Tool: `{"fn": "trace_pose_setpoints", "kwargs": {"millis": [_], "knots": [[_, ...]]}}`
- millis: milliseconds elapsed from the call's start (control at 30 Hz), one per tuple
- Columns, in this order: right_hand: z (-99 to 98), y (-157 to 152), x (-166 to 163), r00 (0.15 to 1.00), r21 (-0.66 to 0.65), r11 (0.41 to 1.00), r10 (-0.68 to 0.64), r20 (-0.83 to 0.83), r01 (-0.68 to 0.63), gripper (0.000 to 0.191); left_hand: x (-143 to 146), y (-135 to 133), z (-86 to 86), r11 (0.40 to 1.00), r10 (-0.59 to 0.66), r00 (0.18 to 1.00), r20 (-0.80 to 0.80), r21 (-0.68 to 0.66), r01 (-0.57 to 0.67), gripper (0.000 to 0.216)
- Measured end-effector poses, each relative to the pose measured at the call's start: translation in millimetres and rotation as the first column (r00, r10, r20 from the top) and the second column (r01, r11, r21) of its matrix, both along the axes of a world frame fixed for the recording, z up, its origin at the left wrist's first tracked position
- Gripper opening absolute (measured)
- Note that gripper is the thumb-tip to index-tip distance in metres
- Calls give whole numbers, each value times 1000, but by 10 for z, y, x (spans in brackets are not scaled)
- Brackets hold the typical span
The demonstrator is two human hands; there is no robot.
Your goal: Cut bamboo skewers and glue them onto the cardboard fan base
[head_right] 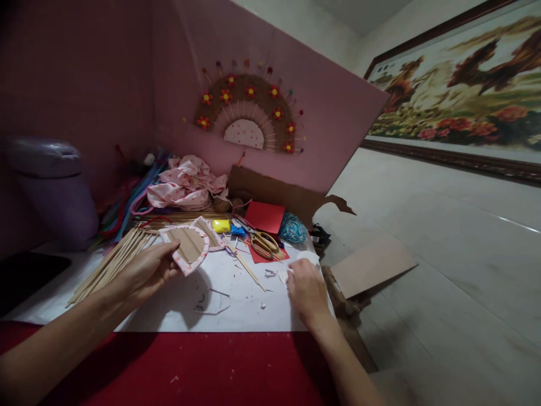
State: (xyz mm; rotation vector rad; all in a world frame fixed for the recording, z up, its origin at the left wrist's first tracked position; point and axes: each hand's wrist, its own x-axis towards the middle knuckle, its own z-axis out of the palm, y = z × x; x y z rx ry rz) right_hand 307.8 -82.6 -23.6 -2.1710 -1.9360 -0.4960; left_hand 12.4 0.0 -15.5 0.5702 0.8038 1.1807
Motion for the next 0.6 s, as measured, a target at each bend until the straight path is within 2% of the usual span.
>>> {"fn": "trace_pose_setpoints", "kwargs": {"millis": [67,133,233,333,467,600], "knots": [[9,163,-275,992,10,996,92,-91,-91,22,-6,4,-4,1000,5,1000,-7,-3,-5,17],[-65,364,-506,982,-41,989,133,-138,-140,21,-10,4,-2,1000,5,1000,-16,-9,-6,17],[-236,648,-697,982,-106,989,88,-166,-107,19,-16,5,1,1000,3,999,-38,-11,-4,16],[-348,817,-733,982,-124,988,68,-176,-91,18,-21,9,-7,1000,-9,999,-46,-7,9,16],[-369,828,-708,981,-117,991,47,-188,-70,18,-16,3,-6,1000,-5,999,-48,-22,4,18],[-291,698,-693,984,-66,997,34,-172,-46,17,-15,-14,10,1000,18,998,-57,-19,-19,16]]}}
